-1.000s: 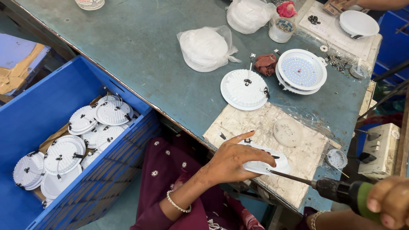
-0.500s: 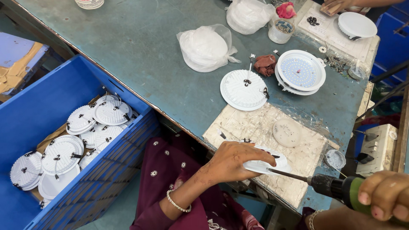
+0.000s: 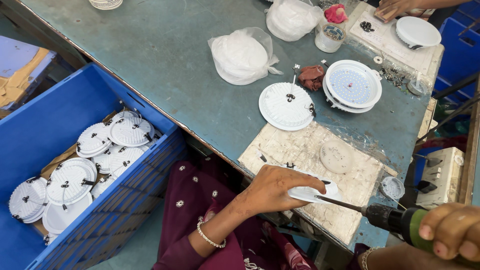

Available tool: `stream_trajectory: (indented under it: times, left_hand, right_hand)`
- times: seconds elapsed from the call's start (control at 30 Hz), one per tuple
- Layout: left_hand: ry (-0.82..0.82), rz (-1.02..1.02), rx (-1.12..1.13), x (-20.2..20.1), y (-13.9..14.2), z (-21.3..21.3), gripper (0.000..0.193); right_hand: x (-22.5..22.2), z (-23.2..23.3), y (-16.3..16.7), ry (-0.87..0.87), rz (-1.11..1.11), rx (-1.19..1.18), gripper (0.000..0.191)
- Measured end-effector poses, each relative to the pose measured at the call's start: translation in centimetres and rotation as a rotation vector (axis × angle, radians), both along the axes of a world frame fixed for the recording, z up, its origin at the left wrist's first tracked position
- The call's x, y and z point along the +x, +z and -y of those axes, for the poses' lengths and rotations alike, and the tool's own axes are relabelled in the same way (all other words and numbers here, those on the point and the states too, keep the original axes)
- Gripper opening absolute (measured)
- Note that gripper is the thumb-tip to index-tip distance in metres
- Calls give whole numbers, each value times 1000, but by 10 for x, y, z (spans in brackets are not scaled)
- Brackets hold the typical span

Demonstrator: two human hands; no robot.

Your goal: The person assembles LED light fixtures by wiping the LED surface with a cloth, attaching a metal bracket, and securing it with a power drill. The person places the completed units into a blue crate and repeats the process with additional units.

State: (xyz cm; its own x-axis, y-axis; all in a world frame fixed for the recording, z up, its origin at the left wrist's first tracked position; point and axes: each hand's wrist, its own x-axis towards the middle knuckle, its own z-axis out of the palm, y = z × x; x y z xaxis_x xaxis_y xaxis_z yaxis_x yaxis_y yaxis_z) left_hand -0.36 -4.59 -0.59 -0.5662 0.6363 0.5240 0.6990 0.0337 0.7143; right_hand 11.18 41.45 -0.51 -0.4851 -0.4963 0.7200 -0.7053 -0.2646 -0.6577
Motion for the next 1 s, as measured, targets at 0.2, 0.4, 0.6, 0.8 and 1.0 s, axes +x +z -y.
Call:
stream_trajectory:
  times: [0.2,0.4,0.6,0.8,1.0]
  left_hand:
    - [-2,38,-34,2,6,-1,37]
    - [-12,75,-83,2,10,-3,38]
    - [-7,79,-8,0,14,-1,36]
    - [14,124,-88,-2,17,1,34]
    - [25,42,43,6,10,9,36]
  right_hand:
    - [-8,14,12,59,-12,76,9]
    - [3,96,54,-98,58,90,17]
    - [0,145,66,-212,111,-97,23]
    - [-11,140,61,-81,181,-175,49]
    - [4,120,48,-307,118,-316,34]
